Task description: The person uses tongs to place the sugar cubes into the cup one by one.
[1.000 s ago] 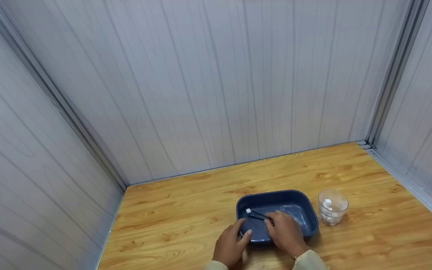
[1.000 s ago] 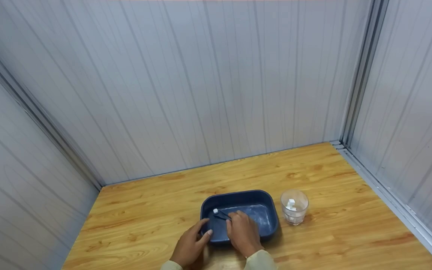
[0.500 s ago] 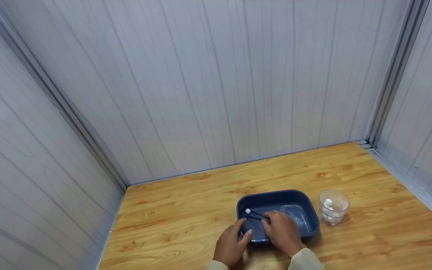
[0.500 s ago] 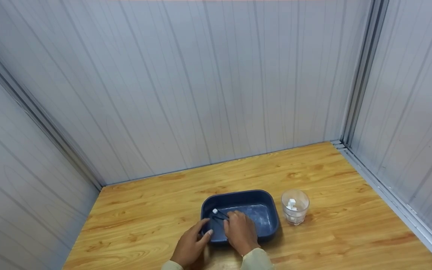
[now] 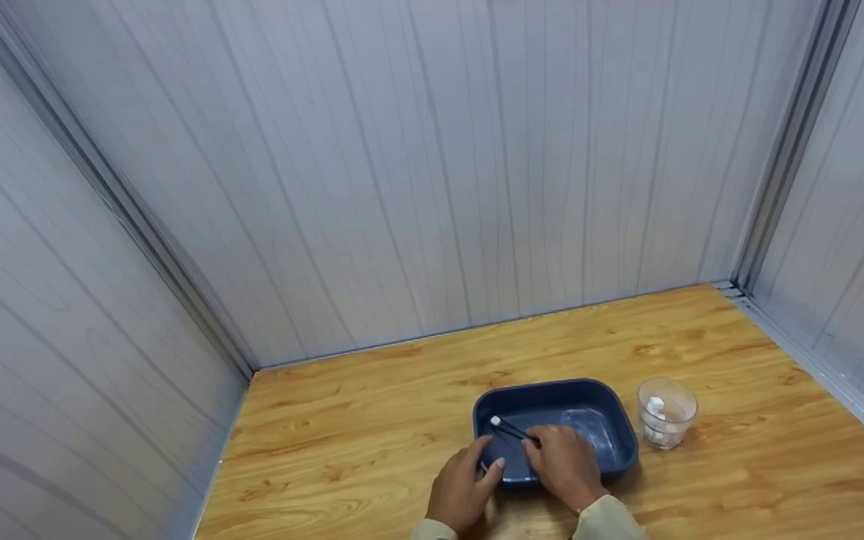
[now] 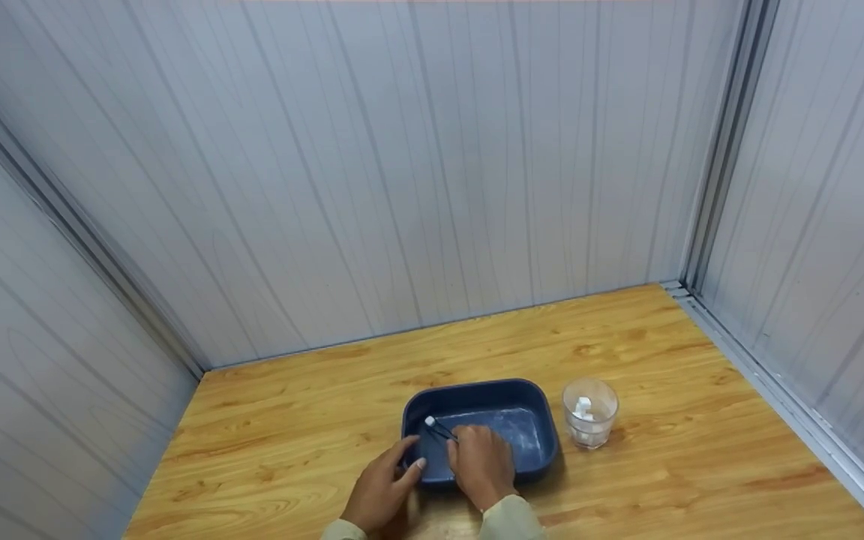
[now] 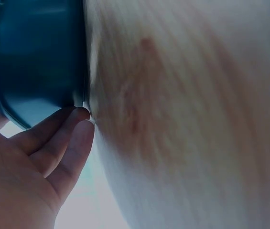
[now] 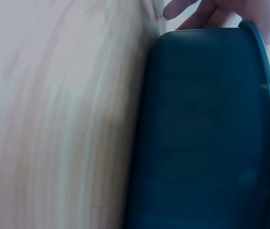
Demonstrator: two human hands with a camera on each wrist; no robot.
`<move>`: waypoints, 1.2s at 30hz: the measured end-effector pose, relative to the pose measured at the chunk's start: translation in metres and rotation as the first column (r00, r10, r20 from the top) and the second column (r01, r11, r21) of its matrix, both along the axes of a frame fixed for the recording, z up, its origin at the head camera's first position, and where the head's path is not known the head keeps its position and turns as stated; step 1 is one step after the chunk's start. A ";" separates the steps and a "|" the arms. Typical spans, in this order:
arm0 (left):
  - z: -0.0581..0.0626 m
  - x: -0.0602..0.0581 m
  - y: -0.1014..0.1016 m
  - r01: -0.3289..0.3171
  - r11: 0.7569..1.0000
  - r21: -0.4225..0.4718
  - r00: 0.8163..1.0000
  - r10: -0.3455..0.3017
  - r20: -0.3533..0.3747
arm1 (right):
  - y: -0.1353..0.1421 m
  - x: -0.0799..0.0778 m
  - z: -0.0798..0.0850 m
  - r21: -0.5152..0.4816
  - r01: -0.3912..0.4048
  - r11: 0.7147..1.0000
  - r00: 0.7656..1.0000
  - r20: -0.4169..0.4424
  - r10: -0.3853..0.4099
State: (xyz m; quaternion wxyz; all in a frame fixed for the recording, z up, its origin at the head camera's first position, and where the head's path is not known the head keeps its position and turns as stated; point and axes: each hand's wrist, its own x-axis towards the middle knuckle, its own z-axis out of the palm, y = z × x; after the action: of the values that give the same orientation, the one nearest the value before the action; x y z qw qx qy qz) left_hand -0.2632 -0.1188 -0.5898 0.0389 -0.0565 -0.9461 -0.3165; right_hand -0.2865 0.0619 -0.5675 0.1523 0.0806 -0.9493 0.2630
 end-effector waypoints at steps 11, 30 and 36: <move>-0.001 -0.002 -0.001 0.013 1.000 0.008 1.000 -0.013 -0.026 | 0.002 0.000 0.002 0.002 -0.008 1.000 1.000 0.006 0.008; -0.004 -0.002 -0.001 0.027 1.000 0.009 0.998 -0.027 -0.061 | 0.007 0.006 0.006 -0.021 -0.014 1.000 0.999 -0.035 0.013; -0.003 -0.001 -0.001 0.022 1.000 0.008 0.998 -0.022 -0.061 | 0.011 0.008 0.007 -0.030 -0.005 1.000 0.999 -0.043 0.004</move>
State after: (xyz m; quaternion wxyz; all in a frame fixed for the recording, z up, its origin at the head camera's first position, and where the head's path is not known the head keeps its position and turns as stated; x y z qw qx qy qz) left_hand -0.2638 -0.1198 -0.5925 0.0645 -0.0763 -0.9424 -0.3192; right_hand -0.2788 0.0725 -0.5601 0.1732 0.0860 -0.9416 0.2757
